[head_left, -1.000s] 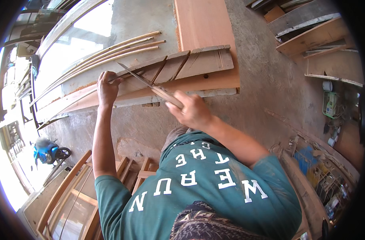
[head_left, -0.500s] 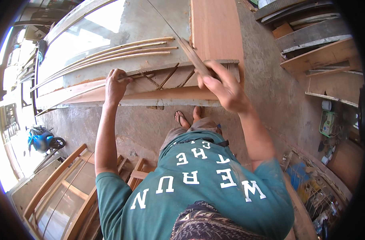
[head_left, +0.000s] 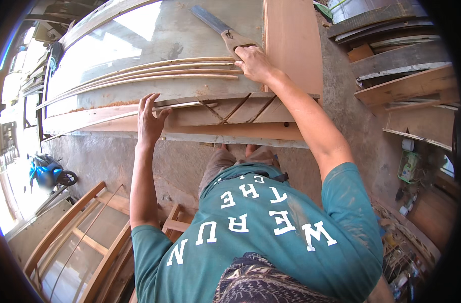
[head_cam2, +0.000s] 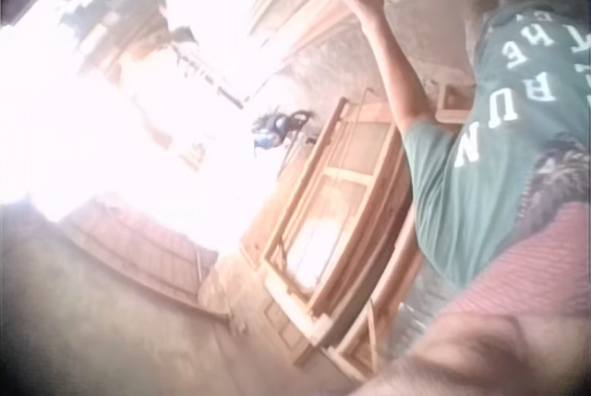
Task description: The person gathers thin wooden strips and a hand saw in a cluttered workshop. They place the strips on a large wooden frame with glass, then use the hand saw to cut a piece of wood on the frame. Finally, they use a pencil to mark the wooden strips.
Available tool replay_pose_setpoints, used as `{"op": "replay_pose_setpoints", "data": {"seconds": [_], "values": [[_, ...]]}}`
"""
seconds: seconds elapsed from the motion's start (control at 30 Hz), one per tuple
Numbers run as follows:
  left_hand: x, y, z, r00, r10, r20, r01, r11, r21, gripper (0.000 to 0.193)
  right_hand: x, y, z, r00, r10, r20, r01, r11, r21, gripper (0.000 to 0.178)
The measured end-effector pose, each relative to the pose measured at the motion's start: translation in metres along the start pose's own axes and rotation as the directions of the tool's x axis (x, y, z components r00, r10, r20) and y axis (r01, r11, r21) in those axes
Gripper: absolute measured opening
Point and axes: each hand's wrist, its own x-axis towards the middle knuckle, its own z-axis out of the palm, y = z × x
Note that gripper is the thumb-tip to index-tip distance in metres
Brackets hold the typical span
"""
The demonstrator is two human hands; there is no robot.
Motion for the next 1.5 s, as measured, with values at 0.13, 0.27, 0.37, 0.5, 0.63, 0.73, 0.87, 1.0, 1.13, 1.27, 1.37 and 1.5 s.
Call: {"op": "replay_pose_setpoints", "data": {"seconds": [0.13, 0.27, 0.37, 0.5, 0.63, 0.73, 0.87, 1.0, 1.13, 1.27, 1.37, 1.5], "values": [[0.002, -0.034, -0.013, 0.999, -0.004, 0.040, 0.003, 1.000, 0.015, 0.063, 0.000, -0.006, -0.001, 0.999, 0.037, 0.009, -0.037, 0.996, -0.087, 0.021], [0.009, -0.061, -0.019, 0.994, 0.068, 0.083, -0.063, 0.996, -0.056, 0.042, 0.001, -0.016, -0.006, 0.996, 0.086, -0.022, -0.088, 0.982, -0.165, 0.022], [0.013, -0.064, -0.027, 0.986, 0.155, 0.058, -0.147, 0.982, -0.118, 0.024, 0.007, -0.021, -0.002, 0.991, 0.070, -0.112, -0.093, 0.972, -0.218, 0.023], [0.031, -0.055, -0.050, 0.975, 0.218, 0.031, -0.212, 0.967, -0.138, 0.016, 0.007, -0.047, -0.002, 0.979, 0.090, -0.183, -0.135, 0.959, -0.250, 0.033], [0.045, -0.054, -0.062, 0.965, 0.262, 0.014, -0.257, 0.957, -0.134, 0.011, -0.025, -0.140, -0.020, 0.981, 0.032, -0.190, 0.003, 0.983, 0.184, 0.049], [0.053, -0.054, -0.055, 0.953, 0.303, -0.017, -0.302, 0.942, -0.148, 0.011, -0.029, -0.186, -0.006, 0.981, 0.067, -0.185, 0.001, 0.939, 0.345, 0.048], [0.060, -0.050, -0.047, 0.938, 0.348, -0.012, -0.345, 0.924, -0.169, 0.010, -0.007, -0.180, 0.016, 0.922, 0.237, -0.306, -0.037, 0.841, 0.540, 0.027], [0.063, -0.048, -0.044, 0.942, 0.334, 0.008, -0.328, 0.929, -0.170, 0.009, 0.008, -0.174, 0.011, 0.927, 0.274, -0.257, -0.123, 0.869, 0.480, 0.018], [0.066, -0.046, -0.044, 0.949, 0.309, 0.067, -0.296, 0.943, -0.154, 0.009, 0.010, -0.173, 0.007, 0.921, 0.305, -0.241, -0.218, 0.919, 0.327, 0.022], [0.071, -0.052, -0.044, 0.947, 0.288, 0.142, -0.266, 0.952, -0.152, 0.008, 0.004, -0.161, 0.007, 0.944, 0.329, -0.008, -0.327, 0.940, 0.102, 0.036], [0.075, -0.053, -0.050, 0.947, 0.273, 0.168, -0.250, 0.957, -0.144, 0.009, -0.033, -0.153, 0.014, 0.994, 0.061, 0.087, -0.056, 0.997, -0.059, 0.072], [0.076, -0.050, -0.058, 0.940, 0.266, 0.214, -0.236, 0.959, -0.157, 0.007, -0.063, -0.158, 0.011, 0.924, 0.122, 0.361, 0.001, 0.947, -0.322, 0.118]]}}
